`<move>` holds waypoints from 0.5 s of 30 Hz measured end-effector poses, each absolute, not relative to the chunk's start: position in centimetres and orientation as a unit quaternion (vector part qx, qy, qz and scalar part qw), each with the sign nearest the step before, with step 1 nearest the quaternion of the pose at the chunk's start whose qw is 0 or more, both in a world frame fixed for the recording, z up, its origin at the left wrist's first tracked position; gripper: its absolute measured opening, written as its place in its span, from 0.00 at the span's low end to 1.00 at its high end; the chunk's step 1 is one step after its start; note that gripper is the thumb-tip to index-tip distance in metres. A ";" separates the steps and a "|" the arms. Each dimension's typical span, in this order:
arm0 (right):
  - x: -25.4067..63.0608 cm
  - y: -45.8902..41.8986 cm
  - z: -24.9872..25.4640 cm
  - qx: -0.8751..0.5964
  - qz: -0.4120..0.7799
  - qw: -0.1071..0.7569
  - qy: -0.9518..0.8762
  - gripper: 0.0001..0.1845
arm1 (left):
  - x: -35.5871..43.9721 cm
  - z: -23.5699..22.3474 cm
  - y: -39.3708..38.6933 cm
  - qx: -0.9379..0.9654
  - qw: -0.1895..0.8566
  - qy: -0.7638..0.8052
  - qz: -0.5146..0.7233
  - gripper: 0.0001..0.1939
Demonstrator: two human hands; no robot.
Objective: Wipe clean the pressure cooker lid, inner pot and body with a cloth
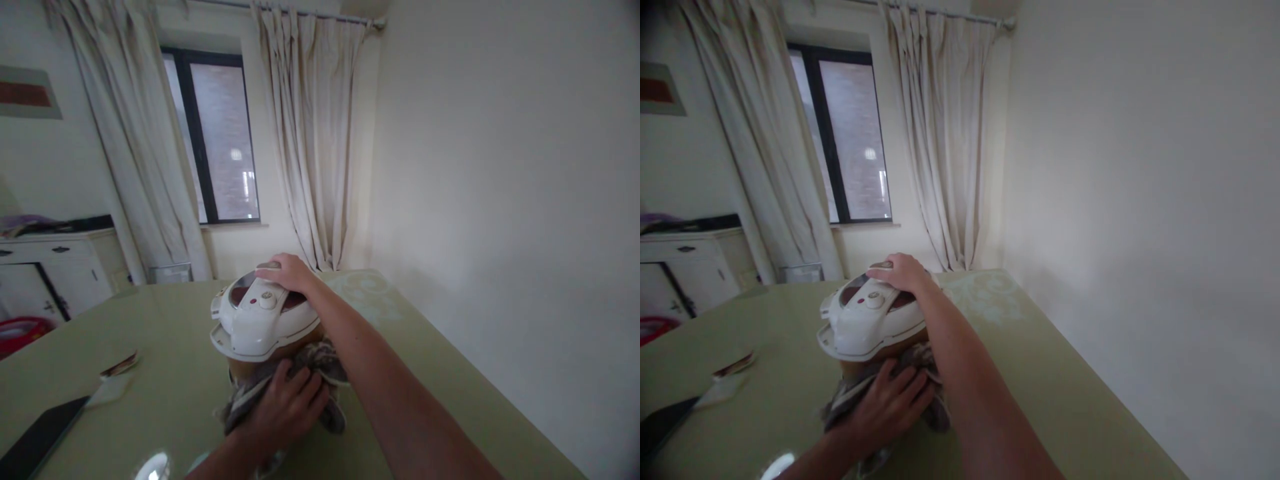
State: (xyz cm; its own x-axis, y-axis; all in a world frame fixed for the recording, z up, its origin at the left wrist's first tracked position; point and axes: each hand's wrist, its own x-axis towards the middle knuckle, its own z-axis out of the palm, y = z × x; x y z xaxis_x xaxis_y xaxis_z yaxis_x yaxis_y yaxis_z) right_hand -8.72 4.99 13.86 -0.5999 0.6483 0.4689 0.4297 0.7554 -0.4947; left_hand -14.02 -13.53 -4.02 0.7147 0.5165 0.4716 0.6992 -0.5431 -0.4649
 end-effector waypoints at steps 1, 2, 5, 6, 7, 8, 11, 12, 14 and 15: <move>-8.8 5.1 13.8 -0.305 0.167 0.329 -0.878 0.27 | -15.2 -3.0 -15.0 -0.857 0.326 -0.365 -0.166 0.12; -8.8 5.1 13.7 -0.303 0.166 0.332 -0.878 0.28 | -16.2 -1.6 -16.4 -0.850 0.304 -0.389 -0.183 0.16; -9.0 5.3 13.7 -0.296 0.162 0.333 -0.880 0.30 | -18.5 4.4 -19.5 -0.828 0.181 -0.458 -0.269 0.33; -9.0 5.3 13.7 -0.296 0.163 0.329 -0.882 0.29 | -19.2 6.7 -19.9 -0.808 0.154 -0.475 -0.312 0.34; -9.0 5.3 13.7 -0.297 0.163 0.325 -0.883 0.28 | -20.0 9.0 -19.9 -0.787 0.163 -0.482 -0.350 0.32; -9.0 5.3 13.7 -0.298 0.160 0.322 -0.884 0.26 | -20.9 11.0 -19.4 -0.762 0.181 -0.503 -0.366 0.28; -9.0 5.4 13.6 -0.300 0.138 0.325 -0.887 0.25 | -24.3 15.3 -15.5 -0.621 0.245 -0.623 -0.408 0.25; -9.0 5.4 13.5 -0.299 0.132 0.328 -0.886 0.26 | -25.5 15.9 -13.6 -0.583 0.219 -0.664 -0.414 0.27; -8.9 5.4 13.4 -0.297 0.132 0.332 -0.886 0.29 | -27.5 16.1 -9.7 -0.527 0.153 -0.712 -0.438 0.30; -8.9 5.4 13.4 -0.295 0.136 0.331 -0.886 0.31 | -28.3 15.8 -7.9 -0.545 0.093 -0.724 -0.414 0.29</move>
